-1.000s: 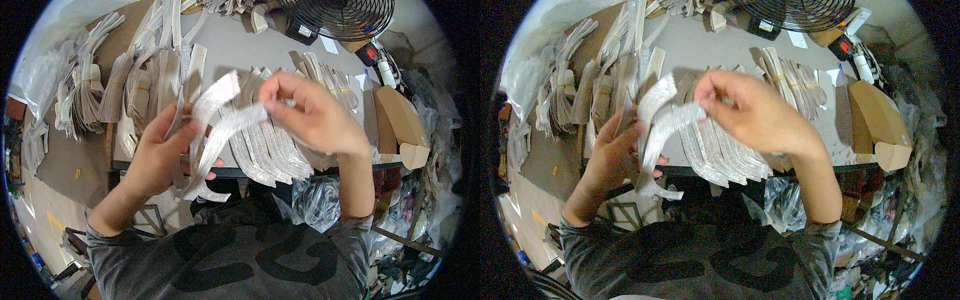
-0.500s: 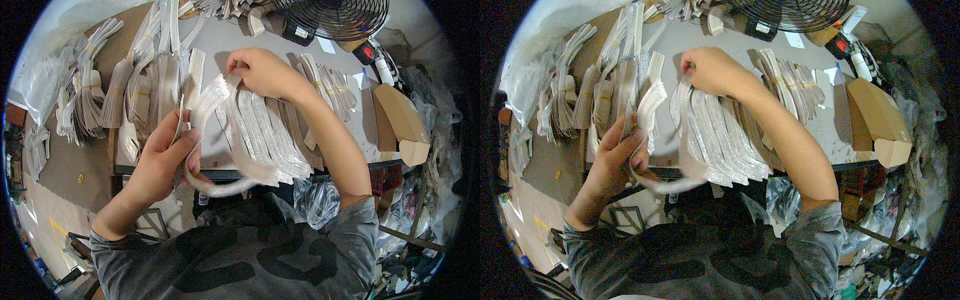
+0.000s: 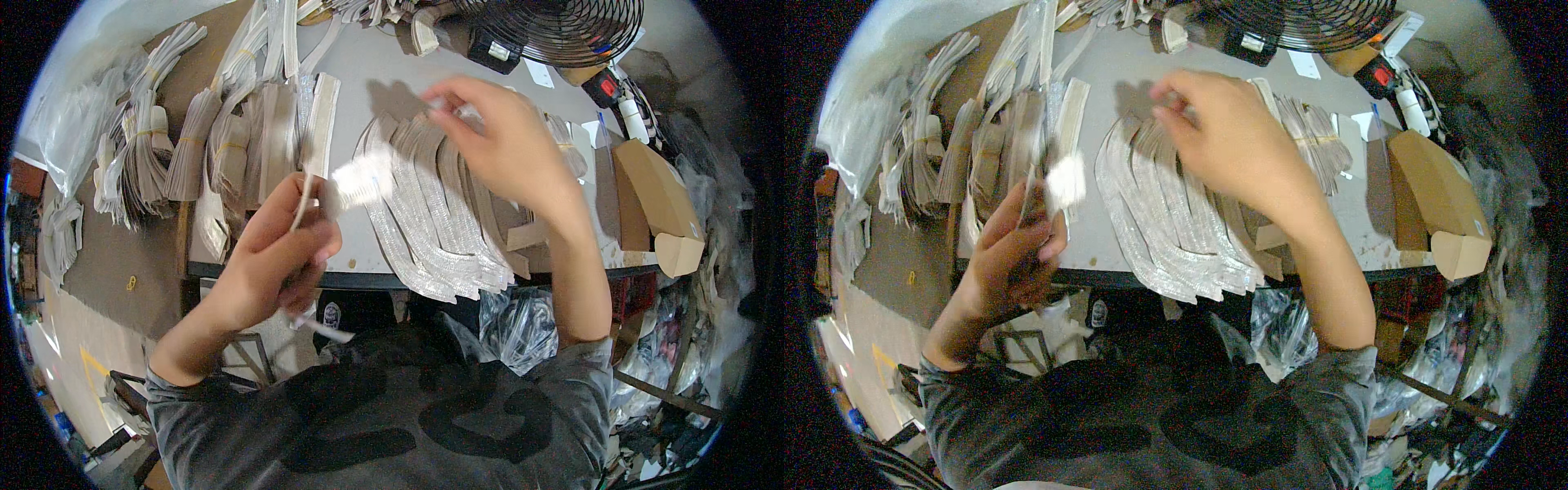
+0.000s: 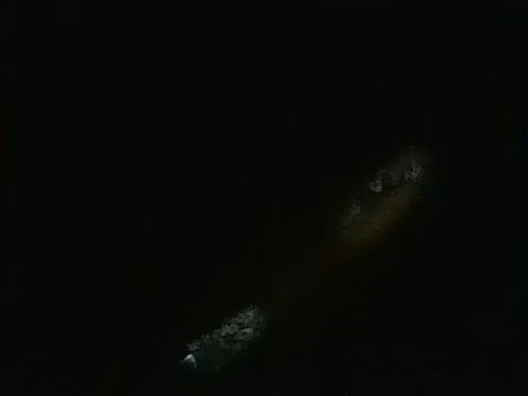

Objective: The person places a power adapter into a cardboard box, then repeatedly picks up, separates, and restacks bundles of white fabric strips on a cluttered work table. The person briefly hands a handheld device to a coworker and continues sorting the fabric strips.

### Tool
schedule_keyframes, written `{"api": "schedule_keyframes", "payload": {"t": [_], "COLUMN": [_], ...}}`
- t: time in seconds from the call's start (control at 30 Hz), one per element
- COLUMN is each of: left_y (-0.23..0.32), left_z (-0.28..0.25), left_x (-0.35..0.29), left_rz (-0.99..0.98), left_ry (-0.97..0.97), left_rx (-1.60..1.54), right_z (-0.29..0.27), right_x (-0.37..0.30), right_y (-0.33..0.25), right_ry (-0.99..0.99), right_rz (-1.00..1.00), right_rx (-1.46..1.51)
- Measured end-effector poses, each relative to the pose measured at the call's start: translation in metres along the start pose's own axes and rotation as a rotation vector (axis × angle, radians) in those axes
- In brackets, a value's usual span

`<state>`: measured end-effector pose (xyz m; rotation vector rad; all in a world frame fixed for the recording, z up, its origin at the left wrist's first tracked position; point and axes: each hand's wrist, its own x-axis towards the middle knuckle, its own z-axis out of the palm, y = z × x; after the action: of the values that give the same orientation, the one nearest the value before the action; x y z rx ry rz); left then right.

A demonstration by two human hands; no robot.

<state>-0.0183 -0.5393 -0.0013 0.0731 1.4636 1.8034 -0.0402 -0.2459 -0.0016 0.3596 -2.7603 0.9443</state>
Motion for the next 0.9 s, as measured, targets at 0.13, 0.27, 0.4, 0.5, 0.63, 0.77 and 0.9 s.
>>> {"api": "schedule_keyframes", "payload": {"t": [0.13,0.27,0.4,0.5,0.63,0.77,0.9], "left_y": [0.006,-0.003,-0.007,-0.004,-0.006,0.000,0.005], "left_z": [0.008,0.033,0.029,0.026,0.013,0.009,0.001], "left_x": [-0.011,0.000,0.036,0.047,0.058,0.055,0.053], "left_rz": [0.495,0.599,0.907,1.002,1.026,0.946,0.884], "left_ry": [-0.220,-0.136,-0.184,-0.219,-0.278,-0.354,-0.414], "left_rx": [0.924,1.515,1.741,1.733,1.744,1.801,1.832], "right_z": [-0.020,-0.006,0.004,0.008,0.009,0.012,0.014], "right_x": [-0.056,-0.089,-0.096,-0.097,-0.098,-0.101,-0.103], "right_y": [-0.008,-0.018,-0.016,-0.012,-0.011,-0.010,-0.006], "right_ry": [-0.149,-0.275,-0.303,-0.278,-0.272,-0.230,-0.190], "right_rz": [-0.061,0.011,-0.024,-0.027,-0.014,-0.023,-0.057], "right_rx": [-0.098,0.001,-0.122,-0.132,-0.115,-0.080,-0.065]}}
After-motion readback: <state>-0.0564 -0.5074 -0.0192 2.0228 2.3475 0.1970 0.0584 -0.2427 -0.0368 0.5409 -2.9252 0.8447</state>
